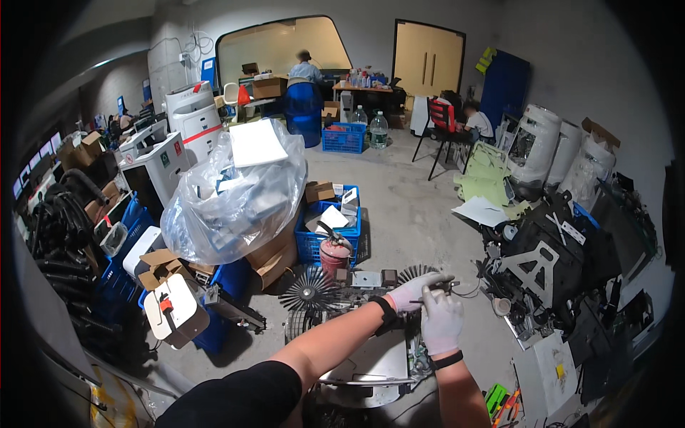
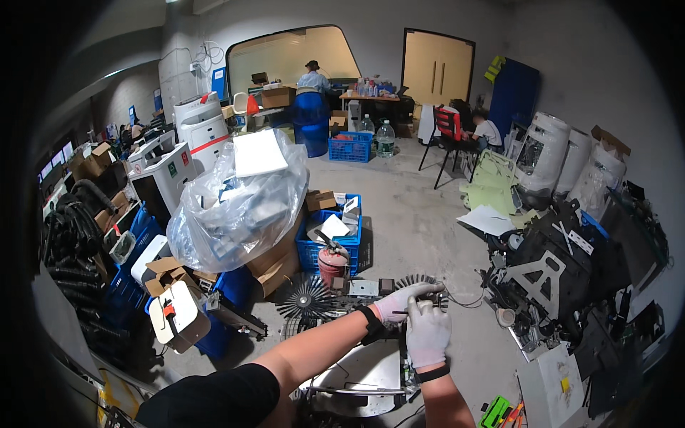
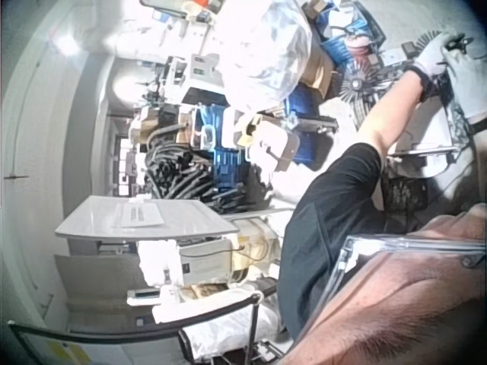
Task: The recorder is using a wrench and hands to disassemble components from a large floor-based cleaning or sweeping robot in an electromechanical workshop.
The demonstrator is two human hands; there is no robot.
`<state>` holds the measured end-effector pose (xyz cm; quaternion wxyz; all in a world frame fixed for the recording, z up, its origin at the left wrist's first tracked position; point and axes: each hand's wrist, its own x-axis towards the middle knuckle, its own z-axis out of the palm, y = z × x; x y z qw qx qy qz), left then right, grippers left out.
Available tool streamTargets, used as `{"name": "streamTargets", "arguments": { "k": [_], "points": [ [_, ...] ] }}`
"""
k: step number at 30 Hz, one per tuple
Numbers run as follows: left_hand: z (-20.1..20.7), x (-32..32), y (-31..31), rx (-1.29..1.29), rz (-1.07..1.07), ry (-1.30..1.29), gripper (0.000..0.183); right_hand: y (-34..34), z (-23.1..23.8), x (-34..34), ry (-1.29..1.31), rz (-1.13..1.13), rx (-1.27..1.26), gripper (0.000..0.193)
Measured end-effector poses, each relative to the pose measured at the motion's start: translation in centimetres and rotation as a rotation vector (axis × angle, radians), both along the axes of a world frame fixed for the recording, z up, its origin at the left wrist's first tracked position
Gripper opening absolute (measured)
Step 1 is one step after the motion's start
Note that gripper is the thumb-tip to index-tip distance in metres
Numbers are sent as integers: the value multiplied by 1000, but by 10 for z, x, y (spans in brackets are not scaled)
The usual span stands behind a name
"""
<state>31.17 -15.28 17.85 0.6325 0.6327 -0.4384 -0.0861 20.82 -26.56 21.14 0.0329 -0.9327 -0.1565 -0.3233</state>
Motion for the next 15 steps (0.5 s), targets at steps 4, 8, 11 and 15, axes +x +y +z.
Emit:
{"name": "streamTargets", "arguments": {
  "k": [4,8,11,15],
  "points": [
    [-11,3,0,-13,-11,196,48,6,-12,-2,164,-5,108,33],
    [-5,25,22,77,-153,396,53,5,-20,6,101,247,359,26],
    [-5,41,33,178,-139,271,61,8,-21,11,250,264,544,23],
    [26,23,13,305,-120,200,59,-8,-46,31,446,-63,446,22]
  ]
}}
